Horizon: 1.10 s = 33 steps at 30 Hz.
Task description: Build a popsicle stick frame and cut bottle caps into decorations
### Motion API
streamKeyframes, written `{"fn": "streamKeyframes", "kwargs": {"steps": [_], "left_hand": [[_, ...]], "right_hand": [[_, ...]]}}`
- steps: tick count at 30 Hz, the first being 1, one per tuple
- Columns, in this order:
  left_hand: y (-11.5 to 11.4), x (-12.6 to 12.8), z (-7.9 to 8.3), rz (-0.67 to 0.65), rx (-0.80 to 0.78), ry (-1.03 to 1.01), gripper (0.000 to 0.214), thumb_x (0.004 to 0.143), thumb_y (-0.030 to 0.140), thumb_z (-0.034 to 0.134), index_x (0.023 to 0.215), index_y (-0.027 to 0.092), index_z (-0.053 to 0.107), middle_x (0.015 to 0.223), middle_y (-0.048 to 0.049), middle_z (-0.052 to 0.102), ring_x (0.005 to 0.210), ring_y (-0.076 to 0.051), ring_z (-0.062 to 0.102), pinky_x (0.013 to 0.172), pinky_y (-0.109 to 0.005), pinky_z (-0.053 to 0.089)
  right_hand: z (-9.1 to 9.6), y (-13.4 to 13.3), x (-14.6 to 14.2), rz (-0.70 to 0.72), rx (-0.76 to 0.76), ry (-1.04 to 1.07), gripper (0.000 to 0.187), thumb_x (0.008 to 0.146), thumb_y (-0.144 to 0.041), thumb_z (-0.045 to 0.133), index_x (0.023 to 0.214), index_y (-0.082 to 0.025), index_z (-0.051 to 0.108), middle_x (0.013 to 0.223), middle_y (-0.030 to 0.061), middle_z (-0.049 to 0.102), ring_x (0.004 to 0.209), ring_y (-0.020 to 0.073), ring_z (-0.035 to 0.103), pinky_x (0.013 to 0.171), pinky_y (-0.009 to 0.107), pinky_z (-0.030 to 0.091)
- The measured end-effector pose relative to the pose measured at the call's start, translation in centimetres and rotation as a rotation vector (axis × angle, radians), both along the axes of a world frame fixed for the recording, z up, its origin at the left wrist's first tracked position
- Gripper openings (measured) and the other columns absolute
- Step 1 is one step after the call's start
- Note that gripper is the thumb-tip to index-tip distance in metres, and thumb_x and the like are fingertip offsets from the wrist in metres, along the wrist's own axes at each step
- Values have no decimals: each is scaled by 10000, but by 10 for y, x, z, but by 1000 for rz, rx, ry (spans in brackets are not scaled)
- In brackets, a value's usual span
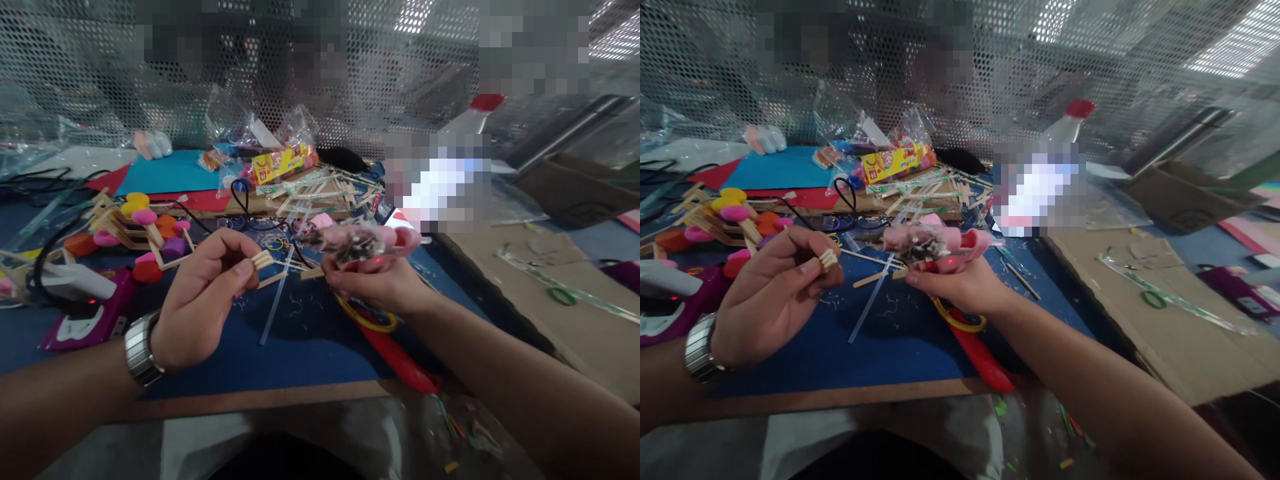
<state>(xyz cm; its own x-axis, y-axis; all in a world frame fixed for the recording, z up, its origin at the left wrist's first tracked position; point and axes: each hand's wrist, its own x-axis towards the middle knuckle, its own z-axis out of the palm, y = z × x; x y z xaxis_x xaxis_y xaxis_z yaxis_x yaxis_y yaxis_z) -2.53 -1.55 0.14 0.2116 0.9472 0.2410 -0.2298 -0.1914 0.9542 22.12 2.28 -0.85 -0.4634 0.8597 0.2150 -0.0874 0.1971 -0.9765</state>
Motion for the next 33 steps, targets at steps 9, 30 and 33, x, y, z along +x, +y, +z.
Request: {"fn": "streamKeyframes", "kwargs": {"steps": [9, 30, 33], "left_hand": [[7, 6, -5, -156, -127, 50, 163, 914, 317, 753, 907, 177, 671, 832, -13, 609, 734, -131, 564, 689, -256, 478], [2, 5, 0, -503, -180, 113, 196, 974, 355, 696, 950, 163, 664, 868, -29, 699, 844, -124, 666, 817, -242, 538], [3, 5, 0, -480, -170, 144, 202, 976, 359, 691, 953, 160, 659, 860, -39, 704, 837, -135, 671, 820, -259, 536]], "right_hand": [[11, -7, -5, 38, -319, 335, 367, 725, -279, 868, 748, -232, 505, 575, -93, 514, 416, 60, 455, 411, 202, 330], [1, -10, -8, 177, -354, 140, 426, 748, -435, 871, 730, -206, 513, 585, -28, 604, 425, 92, 548, 381, 187, 281], [3, -10, -11, 140, -366, 186, 379, 746, -386, 852, 763, -217, 513, 562, -45, 567, 411, 89, 514, 390, 191, 294]]}}
